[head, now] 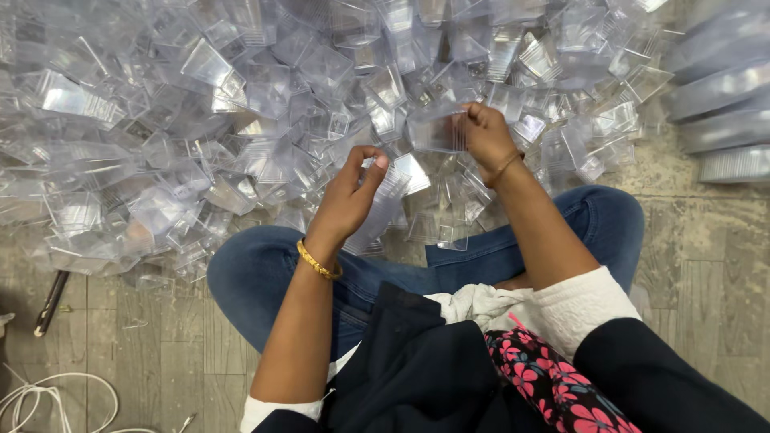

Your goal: The person sits on the floor among a large pile of clear plastic cups and repeatedly picks up loose cups one at a time, fitting them together to build stacks, and sets completed stacks aside with the other stacked bundles.

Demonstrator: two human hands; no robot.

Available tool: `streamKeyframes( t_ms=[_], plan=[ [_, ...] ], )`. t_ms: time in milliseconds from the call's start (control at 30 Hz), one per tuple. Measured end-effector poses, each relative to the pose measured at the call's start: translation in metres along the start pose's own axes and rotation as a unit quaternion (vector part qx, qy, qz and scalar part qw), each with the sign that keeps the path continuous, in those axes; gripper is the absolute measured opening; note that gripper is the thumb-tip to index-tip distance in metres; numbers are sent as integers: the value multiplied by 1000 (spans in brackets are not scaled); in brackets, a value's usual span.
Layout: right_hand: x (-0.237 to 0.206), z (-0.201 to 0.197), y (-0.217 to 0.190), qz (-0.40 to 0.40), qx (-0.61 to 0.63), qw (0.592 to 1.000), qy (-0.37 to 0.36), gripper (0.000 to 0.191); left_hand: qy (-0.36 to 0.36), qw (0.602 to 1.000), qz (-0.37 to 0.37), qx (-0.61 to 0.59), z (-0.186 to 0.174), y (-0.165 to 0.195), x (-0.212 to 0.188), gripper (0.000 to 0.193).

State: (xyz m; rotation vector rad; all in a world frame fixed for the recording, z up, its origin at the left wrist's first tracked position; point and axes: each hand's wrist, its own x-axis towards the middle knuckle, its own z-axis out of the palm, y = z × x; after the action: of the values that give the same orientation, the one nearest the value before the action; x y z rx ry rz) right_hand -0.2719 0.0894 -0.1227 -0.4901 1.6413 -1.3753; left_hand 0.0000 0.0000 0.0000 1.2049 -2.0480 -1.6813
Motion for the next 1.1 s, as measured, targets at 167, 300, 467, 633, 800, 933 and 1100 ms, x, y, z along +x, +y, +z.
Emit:
streamKeyframes(
  t_ms=[167, 300, 467, 633, 800, 933, 1100],
  plan=[
    [-31, 3, -22, 63, 54, 991, -103, 17, -17, 1000, 16, 10, 8, -1, 3, 44],
    [-41, 7, -35, 79, 16, 990, -116, 15, -47, 999, 16, -1, 11, -2, 1, 47],
    [-54, 31, -45, -10, -214, 966, -146, 21, -100, 974, 198, -41, 23, -2, 1, 49],
    [-76, 32, -83, -196, -189, 962, 32, 30, -175, 898, -94, -393, 15, -6, 8, 61],
    [-126, 38, -109, -342, -295, 889, -77, 47, -182, 837, -117, -503, 9, -16, 9, 69],
    [-153, 68, -110, -519, -483, 692, -132, 78, -176, 848, -117, -486, 13, -20, 4, 70],
    [-168, 49, -58, -367, -354, 849, -137, 82, -188, 884, -86, -420, 30, -16, 3, 68]
  ],
)
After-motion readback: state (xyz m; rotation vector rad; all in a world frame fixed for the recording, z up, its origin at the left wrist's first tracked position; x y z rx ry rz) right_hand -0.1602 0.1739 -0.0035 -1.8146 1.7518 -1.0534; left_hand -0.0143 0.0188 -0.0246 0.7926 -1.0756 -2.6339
